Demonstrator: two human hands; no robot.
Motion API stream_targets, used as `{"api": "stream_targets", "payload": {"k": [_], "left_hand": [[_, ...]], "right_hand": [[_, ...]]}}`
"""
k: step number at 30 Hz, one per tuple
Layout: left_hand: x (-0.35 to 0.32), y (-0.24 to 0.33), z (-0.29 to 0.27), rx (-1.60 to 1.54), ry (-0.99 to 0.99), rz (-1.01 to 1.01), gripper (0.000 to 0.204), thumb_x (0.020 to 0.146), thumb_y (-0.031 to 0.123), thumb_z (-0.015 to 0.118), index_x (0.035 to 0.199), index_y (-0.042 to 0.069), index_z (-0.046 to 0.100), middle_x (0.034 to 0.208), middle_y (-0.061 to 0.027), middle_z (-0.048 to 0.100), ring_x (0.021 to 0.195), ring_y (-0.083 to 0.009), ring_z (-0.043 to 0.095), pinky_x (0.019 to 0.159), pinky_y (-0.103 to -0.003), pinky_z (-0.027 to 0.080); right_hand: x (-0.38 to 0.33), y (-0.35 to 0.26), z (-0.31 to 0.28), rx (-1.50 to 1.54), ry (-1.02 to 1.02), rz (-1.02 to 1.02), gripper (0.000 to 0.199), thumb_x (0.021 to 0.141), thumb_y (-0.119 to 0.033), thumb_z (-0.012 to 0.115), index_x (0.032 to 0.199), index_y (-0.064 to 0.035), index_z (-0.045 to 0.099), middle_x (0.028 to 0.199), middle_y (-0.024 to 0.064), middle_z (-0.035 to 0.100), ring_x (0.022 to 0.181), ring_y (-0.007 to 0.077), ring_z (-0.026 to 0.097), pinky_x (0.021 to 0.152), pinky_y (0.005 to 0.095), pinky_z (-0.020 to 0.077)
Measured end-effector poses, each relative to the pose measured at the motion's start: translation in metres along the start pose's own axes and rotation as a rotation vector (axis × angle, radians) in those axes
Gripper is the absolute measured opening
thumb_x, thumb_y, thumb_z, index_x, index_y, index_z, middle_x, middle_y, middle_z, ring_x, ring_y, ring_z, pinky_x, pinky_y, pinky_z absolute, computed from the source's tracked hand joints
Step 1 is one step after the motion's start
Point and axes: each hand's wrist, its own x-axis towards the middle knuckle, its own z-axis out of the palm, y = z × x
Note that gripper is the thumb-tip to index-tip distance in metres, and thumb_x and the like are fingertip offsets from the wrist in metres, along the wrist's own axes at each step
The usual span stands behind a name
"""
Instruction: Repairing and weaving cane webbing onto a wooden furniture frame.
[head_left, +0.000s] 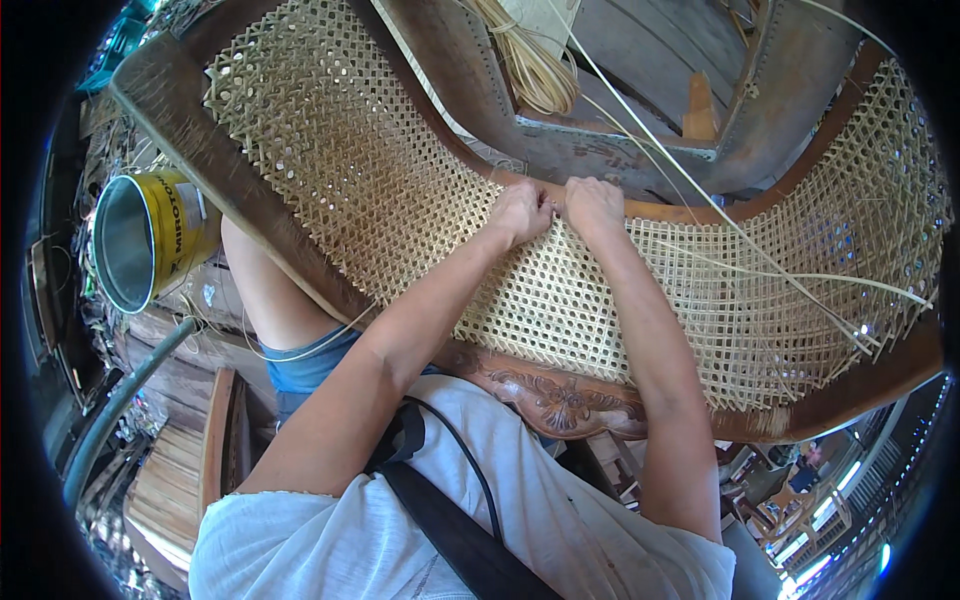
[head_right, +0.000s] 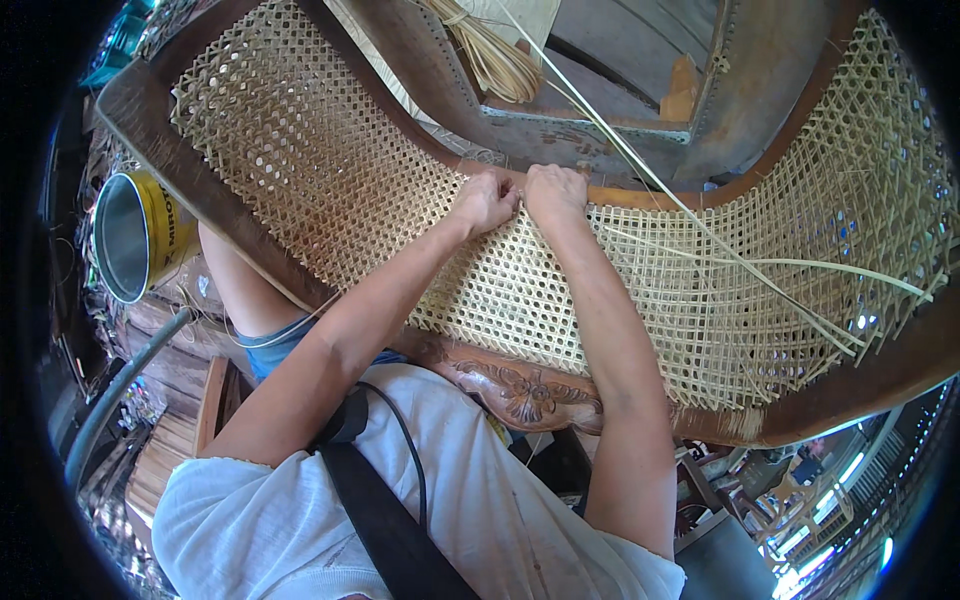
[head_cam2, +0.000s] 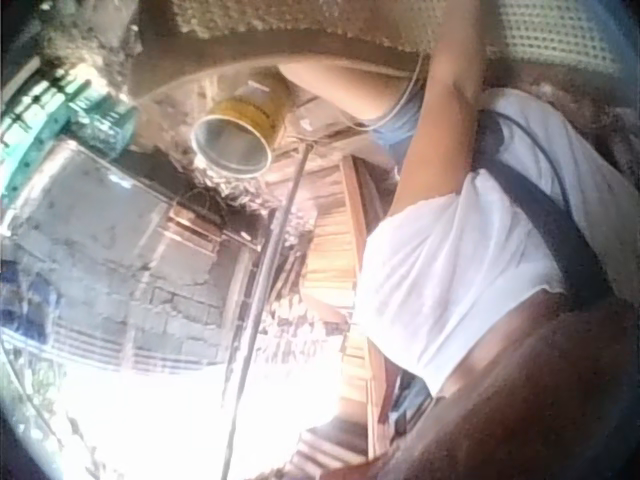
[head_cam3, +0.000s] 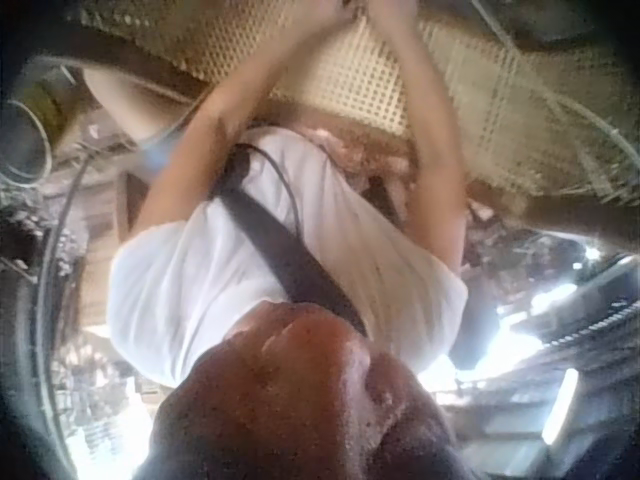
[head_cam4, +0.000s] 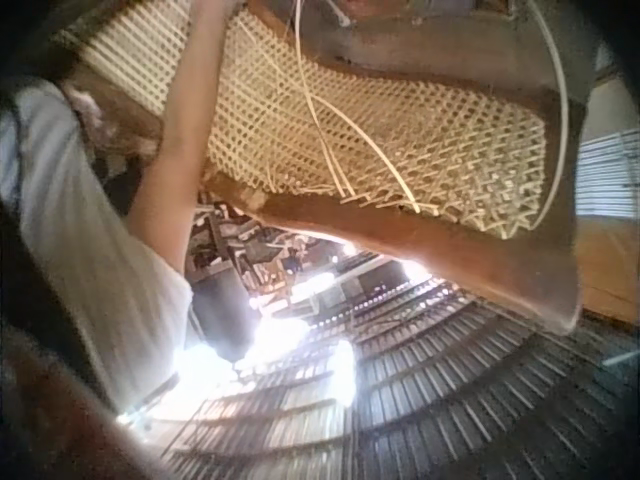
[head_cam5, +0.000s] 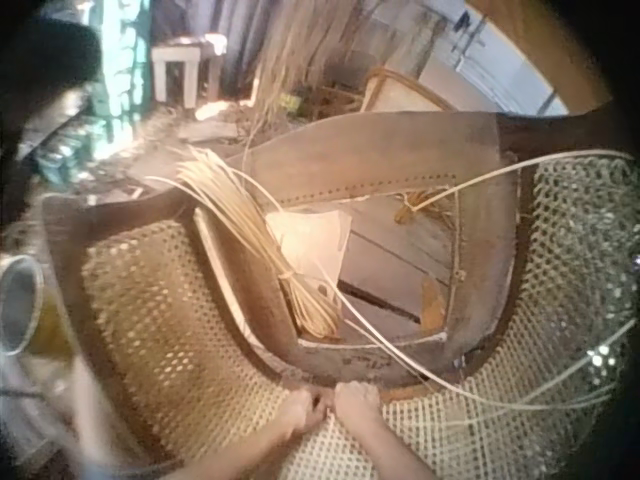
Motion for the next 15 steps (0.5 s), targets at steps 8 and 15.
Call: {"api": "stream_targets", "payload": {"k": [8,15], "left_hand": [[-0.006,-0.007,0.012,-0.005,0.102,0.074,0.032,0.083,0.03,0.06,0.085,-0.001,0.067,0.091,-0.0219,0.065,0.086,-0.038,0.063,0.081,-0.045,0.05],[-0.003,-0.017,0.006,-0.046,0.085,0.15,0.022,0.089,0.018,0.055,0.089,-0.001,0.065,0.097,-0.0246,0.063,0.095,-0.0391,0.061,0.089,-0.044,0.048]], "right_hand": [[0.003,0.013,-0.02,-0.012,-0.001,0.035,0.027,0.088,-0.015,0.049,0.1,-0.0091,0.073,0.1,0.0132,0.073,0.098,0.028,0.069,0.085,0.0433,0.0487],[-0.007,0.017,-0.013,0.038,-0.06,-0.001,0.027,0.086,-0.012,0.051,0.1,-0.009,0.073,0.1,0.0151,0.072,0.098,0.0301,0.069,0.086,0.0434,0.0486]]}}
